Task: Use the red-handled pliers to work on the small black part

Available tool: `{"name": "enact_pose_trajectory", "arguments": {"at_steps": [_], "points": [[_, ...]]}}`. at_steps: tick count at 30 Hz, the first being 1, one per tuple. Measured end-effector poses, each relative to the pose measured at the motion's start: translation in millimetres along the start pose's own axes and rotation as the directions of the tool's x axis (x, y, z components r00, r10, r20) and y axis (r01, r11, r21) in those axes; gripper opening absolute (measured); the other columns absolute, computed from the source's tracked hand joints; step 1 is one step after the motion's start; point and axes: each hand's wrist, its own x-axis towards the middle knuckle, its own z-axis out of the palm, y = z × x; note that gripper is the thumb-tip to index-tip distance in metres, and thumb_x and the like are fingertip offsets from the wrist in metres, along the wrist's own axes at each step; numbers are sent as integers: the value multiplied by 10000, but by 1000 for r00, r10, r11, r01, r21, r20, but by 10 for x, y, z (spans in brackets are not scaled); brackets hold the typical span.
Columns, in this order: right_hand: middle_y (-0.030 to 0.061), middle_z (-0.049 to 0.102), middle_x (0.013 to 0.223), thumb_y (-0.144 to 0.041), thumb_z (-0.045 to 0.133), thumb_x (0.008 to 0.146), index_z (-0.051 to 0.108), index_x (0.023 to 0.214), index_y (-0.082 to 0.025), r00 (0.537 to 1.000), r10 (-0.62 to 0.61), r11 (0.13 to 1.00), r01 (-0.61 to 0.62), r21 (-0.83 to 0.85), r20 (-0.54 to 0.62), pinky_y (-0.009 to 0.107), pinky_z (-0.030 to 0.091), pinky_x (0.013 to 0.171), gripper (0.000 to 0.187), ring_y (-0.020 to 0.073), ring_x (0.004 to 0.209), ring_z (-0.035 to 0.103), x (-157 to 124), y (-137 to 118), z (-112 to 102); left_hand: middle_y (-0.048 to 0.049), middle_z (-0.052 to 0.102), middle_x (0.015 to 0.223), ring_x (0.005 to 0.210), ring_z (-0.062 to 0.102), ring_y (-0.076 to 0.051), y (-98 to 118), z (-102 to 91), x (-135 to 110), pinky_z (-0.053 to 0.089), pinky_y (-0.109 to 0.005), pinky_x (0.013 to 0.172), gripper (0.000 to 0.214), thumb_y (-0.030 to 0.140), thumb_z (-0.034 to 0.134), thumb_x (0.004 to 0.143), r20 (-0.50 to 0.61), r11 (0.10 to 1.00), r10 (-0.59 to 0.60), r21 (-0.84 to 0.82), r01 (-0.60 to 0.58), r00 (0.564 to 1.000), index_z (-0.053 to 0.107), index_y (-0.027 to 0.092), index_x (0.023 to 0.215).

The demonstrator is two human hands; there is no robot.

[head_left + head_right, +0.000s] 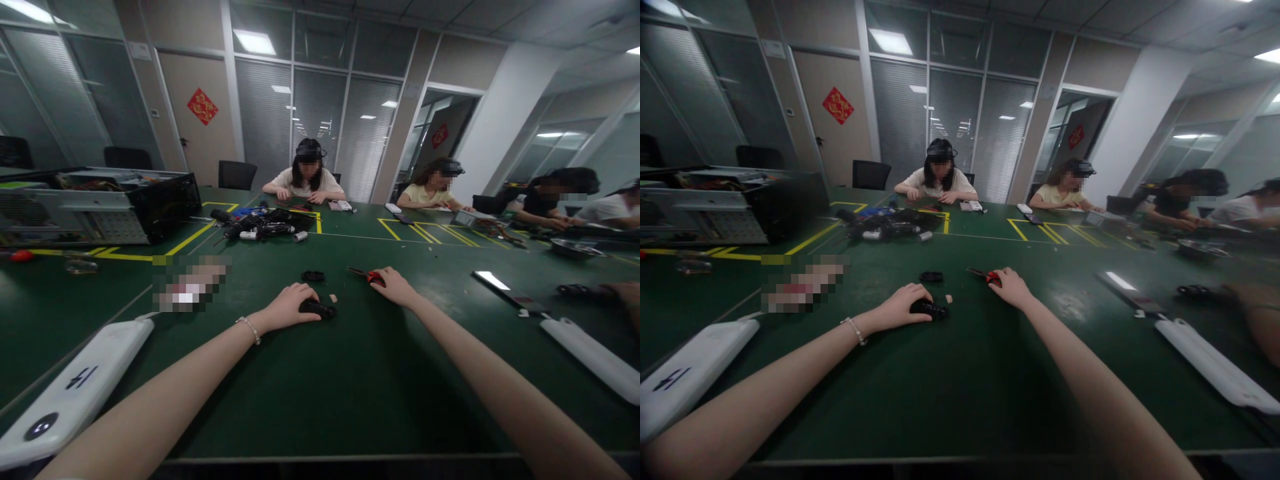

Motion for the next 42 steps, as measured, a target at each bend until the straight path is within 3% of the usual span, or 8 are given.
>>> {"name": "enact_pose_trajectory", "arguments": {"at_steps": [11, 14, 19, 23, 28, 30, 32, 42], "points": [[124, 480, 1051, -449, 385, 797, 468, 1162, -202, 996, 32, 999, -32, 3, -78, 368, 358, 801, 448, 247, 950, 463, 138, 37, 191, -33, 517, 975, 917, 461, -211, 21, 8, 3, 361, -323, 782, 393, 533, 534, 732, -12, 1000, -17, 13, 17, 1000, 526, 216, 965], [142, 484, 1032, -433, 386, 797, 481, 1140, -181, 980, 93, 996, -89, 29, -177, 390, 361, 786, 436, 267, 949, 449, 197, 17, 237, -27, 512, 990, 935, 456, -215, 45, -16, -8, 362, -330, 789, 390, 527, 540, 730, -2, 999, -39, -3, 39, 999, 522, 226, 977], [131, 503, 1016, -432, 373, 797, 495, 1116, -171, 922, 117, 961, -11, 276, -369, 388, 371, 785, 430, 254, 921, 463, 289, -159, 203, -21, 498, 1031, 962, 445, -221, 89, -64, -26, 364, -342, 795, 373, 514, 543, 733, 32, 996, -75, -37, 76, 997, 521, 234, 978], [100, 556, 972, -487, 409, 767, 535, 1053, -178, 906, 231, 763, 57, 643, -355, 388, 394, 765, 440, 240, 866, 511, 306, -353, 191, -13, 496, 1040, 968, 436, -219, 114, -84, -39, 357, -341, 806, 360, 488, 568, 727, 21, 997, -67, -45, 68, 998, 516, 238, 981], [94, 612, 926, -542, 454, 746, 566, 998, -185, 978, 201, 170, 18, 985, -53, 393, 422, 764, 451, 238, 867, 556, 211, -450, 257, -11, 493, 1050, 965, 439, -209, 104, -78, -46, 352, -329, 821, 383, 479, 593, 710, 37, 997, -66, -47, 68, 997, 509, 241, 999], [87, 619, 929, -534, 496, 728, 585, 975, -196, 983, 183, 29, -11, 1000, 5, 394, 415, 800, 428, 236, 907, 553, 176, -459, 254, -16, 491, 1051, 967, 439, -211, 103, -81, -46, 356, -323, 812, 389, 479, 595, 709, 41, 996, -80, -40, 81, 996, 508, 240, 1004], [79, 626, 921, -515, 553, 698, 599, 953, -203, 984, 174, -32, -37, 999, 42, 391, 407, 824, 406, 235, 927, 551, 160, -469, 236, -12, 496, 1048, 962, 439, -210, 104, -82, -44, 354, -324, 813, 393, 482, 600, 703, 33, 997, -73, -36, 75, 997, 508, 243, 1001], [61, 631, 892, -488, 617, 649, 607, 932, -218, 968, 240, -90, -47, 995, 68, 392, 429, 802, 392, 229, 898, 563, 207, -494, 233, -10, 508, 1017, 939, 447, -205, 76, -37, -30, 354, -322, 803, 377, 476, 603, 701, 36, 994, -75, -79, 77, 997, 518, 241, 983]]}}
